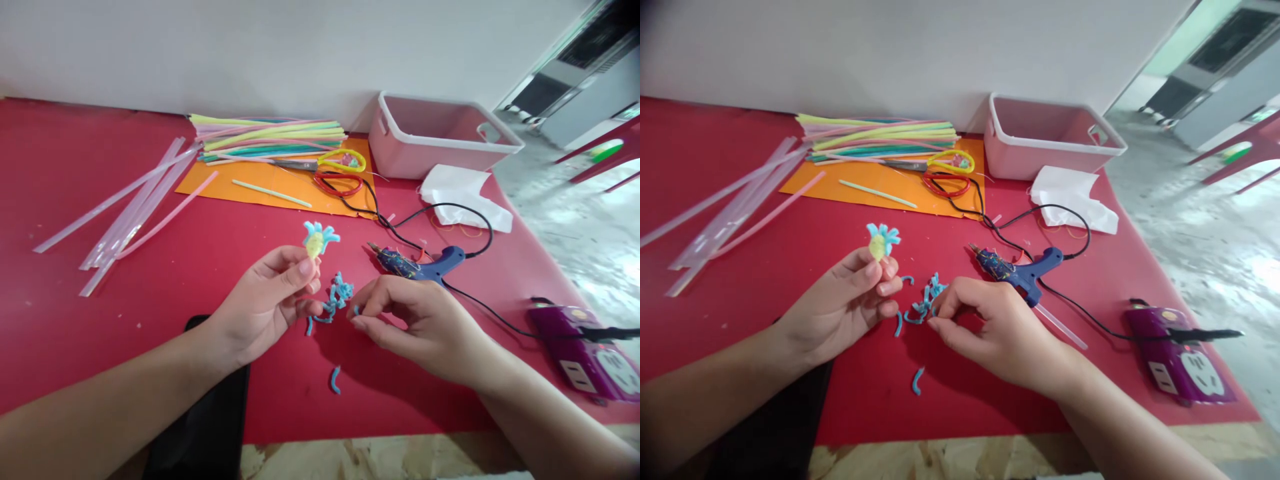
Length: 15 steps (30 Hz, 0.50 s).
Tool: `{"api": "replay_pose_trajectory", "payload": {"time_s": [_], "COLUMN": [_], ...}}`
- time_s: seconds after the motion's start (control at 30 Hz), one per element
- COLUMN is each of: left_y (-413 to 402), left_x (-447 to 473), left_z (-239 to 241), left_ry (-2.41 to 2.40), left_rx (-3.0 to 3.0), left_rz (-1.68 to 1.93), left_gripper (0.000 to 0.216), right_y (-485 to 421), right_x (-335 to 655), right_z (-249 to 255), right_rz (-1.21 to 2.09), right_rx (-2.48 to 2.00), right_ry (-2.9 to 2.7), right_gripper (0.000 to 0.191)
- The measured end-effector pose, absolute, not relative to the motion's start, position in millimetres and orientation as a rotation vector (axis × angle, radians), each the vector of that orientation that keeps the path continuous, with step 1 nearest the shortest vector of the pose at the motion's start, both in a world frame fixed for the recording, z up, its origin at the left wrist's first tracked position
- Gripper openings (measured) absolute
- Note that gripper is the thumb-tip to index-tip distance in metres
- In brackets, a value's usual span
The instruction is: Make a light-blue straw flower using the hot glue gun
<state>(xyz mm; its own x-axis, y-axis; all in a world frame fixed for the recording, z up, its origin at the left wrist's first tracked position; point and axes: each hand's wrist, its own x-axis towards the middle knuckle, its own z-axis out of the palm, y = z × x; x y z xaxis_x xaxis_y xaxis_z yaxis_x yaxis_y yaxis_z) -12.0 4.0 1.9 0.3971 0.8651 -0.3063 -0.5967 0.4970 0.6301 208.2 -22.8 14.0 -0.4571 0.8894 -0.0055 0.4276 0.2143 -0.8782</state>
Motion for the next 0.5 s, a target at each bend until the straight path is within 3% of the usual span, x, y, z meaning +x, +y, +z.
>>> {"api": "replay_pose_trajectory", "payload": {"time_s": [0.2, 0.33, 0.5], "left_y": [-0.6, -2.5, -3.3], "left_x": [-12.3, -12.5, -12.7], "left_z": [-2.9, -5.5, -4.4], "left_ry": [0.581, 0.593, 0.644], "left_rx": [0.577, 0.592, 0.601], "left_rz": [0.891, 0.877, 0.895], "left_gripper": [0.015, 0.017, 0.018], "right_y": [-25.1, -22.0, -19.2], "right_x": [203.7, 201.4, 200.6], "right_z": [11.5, 14.0, 17.4], "right_rz": [1.259, 1.083, 0.896], "right_rx": [-1.154, -1.037, -0.918], "right_ry": [-1.716, -1.767, -1.838], "right_gripper": [0.013, 0.025, 0.021]}}
